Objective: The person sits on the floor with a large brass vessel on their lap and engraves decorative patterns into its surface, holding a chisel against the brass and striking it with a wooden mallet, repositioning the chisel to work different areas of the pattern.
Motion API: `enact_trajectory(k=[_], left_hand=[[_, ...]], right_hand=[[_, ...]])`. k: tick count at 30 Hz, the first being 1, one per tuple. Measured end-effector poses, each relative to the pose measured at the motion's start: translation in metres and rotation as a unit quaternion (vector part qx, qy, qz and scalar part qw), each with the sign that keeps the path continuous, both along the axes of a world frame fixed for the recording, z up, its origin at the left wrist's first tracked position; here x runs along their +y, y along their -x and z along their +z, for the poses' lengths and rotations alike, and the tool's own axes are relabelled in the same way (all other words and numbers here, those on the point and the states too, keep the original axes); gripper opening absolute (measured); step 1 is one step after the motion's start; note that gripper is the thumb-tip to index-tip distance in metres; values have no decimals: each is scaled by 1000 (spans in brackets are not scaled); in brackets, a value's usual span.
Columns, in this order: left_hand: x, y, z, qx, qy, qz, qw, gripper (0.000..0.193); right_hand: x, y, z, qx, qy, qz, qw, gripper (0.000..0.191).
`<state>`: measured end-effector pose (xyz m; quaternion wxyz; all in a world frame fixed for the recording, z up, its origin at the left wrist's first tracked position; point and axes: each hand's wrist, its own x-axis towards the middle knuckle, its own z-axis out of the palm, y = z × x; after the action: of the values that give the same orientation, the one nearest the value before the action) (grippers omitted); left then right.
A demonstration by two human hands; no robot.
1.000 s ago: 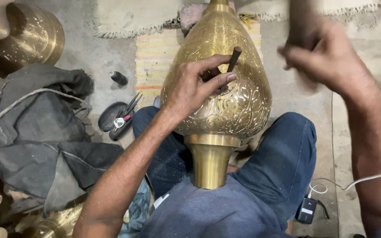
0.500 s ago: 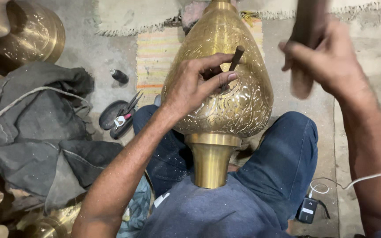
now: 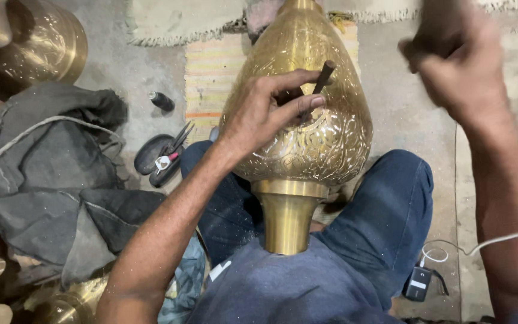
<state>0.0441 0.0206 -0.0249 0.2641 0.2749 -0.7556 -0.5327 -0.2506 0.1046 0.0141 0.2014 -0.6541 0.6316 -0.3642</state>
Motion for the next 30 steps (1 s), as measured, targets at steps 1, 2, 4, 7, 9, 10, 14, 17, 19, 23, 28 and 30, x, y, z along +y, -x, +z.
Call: enact_trajectory(k=[1,2,4,7,9,10,14,17,19,23,28,30], left_hand=[[-1,0,-2,-1,2,-2,1000,44],[-3,0,-4,-1,7,-3,1000,45],[-5,0,-8,3,56,-7,998,43],[-8,0,-12,17,93,-10,995,42],[-8,0,-13,11,65,-13,998,43],[-8,0,-12,-2,35,-14,999,44],[-9,1,-11,4,-1,-23,1000,45],[-9,2,-9,51,118,-24,991,41],[-9,1,-7,12,54,-18,998,44],[-8,0,-4,-3,-8,-28,1000,46],[-9,1,-6,36,59,-36,997,41],[-10,1,-9,20,18,-34,999,43]], right_hand=[[0,2,1,-21,6,-8,1000,9],[-1,3,2,-42,12,-15,999,10],[-2,2,2,136,53,16,989,13],[-1,-3,-1,388,109,68,913,26],[-2,-8,-4,107,78,-16,991,8],[-1,-9,-4,9,42,-37,998,9],[0,-5,-3,-35,-73,-25,996,9],[0,1,-1,214,-21,23,976,14],[-1,1,-2,23,23,-57,998,10],[1,-5,-1,-196,-19,-40,980,8],[7,-10,-2,111,9,17,994,9],[5,-15,-11,-190,9,-28,981,13]])
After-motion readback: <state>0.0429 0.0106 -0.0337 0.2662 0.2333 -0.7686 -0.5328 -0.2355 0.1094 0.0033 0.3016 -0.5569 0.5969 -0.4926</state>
